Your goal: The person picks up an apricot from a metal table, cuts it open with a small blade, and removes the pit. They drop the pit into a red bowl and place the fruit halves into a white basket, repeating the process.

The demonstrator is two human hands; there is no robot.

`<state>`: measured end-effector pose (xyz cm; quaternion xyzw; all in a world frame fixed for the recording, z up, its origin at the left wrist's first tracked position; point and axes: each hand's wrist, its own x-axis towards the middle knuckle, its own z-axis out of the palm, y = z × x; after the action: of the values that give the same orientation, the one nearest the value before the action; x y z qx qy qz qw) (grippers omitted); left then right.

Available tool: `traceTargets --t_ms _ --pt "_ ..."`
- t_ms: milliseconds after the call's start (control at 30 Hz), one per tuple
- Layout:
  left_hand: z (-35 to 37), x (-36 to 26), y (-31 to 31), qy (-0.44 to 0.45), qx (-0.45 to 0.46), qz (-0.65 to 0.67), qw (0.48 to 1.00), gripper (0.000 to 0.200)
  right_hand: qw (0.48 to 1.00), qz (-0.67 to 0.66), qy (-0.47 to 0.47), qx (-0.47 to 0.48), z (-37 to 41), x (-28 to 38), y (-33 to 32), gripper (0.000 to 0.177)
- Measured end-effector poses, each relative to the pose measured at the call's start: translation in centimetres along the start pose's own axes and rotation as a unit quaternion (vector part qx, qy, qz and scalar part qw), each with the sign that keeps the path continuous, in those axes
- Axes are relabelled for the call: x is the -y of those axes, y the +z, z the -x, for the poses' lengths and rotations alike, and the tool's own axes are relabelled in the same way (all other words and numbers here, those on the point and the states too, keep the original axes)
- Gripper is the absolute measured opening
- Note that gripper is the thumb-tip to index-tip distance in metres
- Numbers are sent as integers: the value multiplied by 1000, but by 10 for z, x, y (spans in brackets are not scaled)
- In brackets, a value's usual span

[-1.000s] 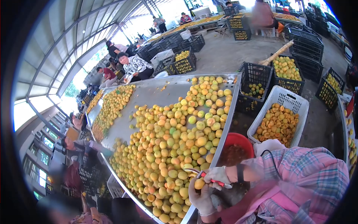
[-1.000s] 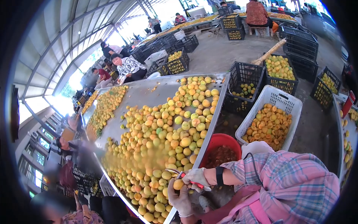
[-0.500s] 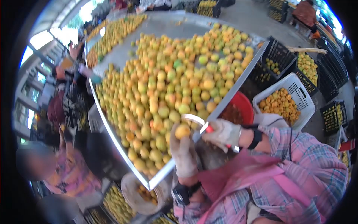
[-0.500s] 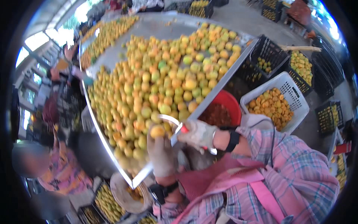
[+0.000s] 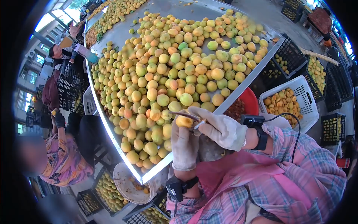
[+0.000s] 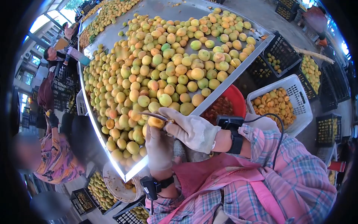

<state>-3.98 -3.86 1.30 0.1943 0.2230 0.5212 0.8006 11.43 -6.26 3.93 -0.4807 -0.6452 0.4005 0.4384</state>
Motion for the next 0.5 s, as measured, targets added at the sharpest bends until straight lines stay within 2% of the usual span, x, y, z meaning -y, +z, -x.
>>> traceTargets --t_ms 133,200,267,400,500 --pt "-5 3 1 20 -38 0 999 46 997 61 39 20 2 -4 -2 52" --pt "-9 3 1 9 1 -178 984 77 996 72 47 18 3 -5 -7 53" --pt "-10 7 5 9 10 -172 985 76 993 77 83 45 5 -4 -14 57" --pt "-15 11 -1 -6 44 -139 989 73 993 107 39 31 7 -8 -17 57" --pt "-16 14 -2 3 71 -118 990 70 992 90 72 54 7 -2 -22 57"
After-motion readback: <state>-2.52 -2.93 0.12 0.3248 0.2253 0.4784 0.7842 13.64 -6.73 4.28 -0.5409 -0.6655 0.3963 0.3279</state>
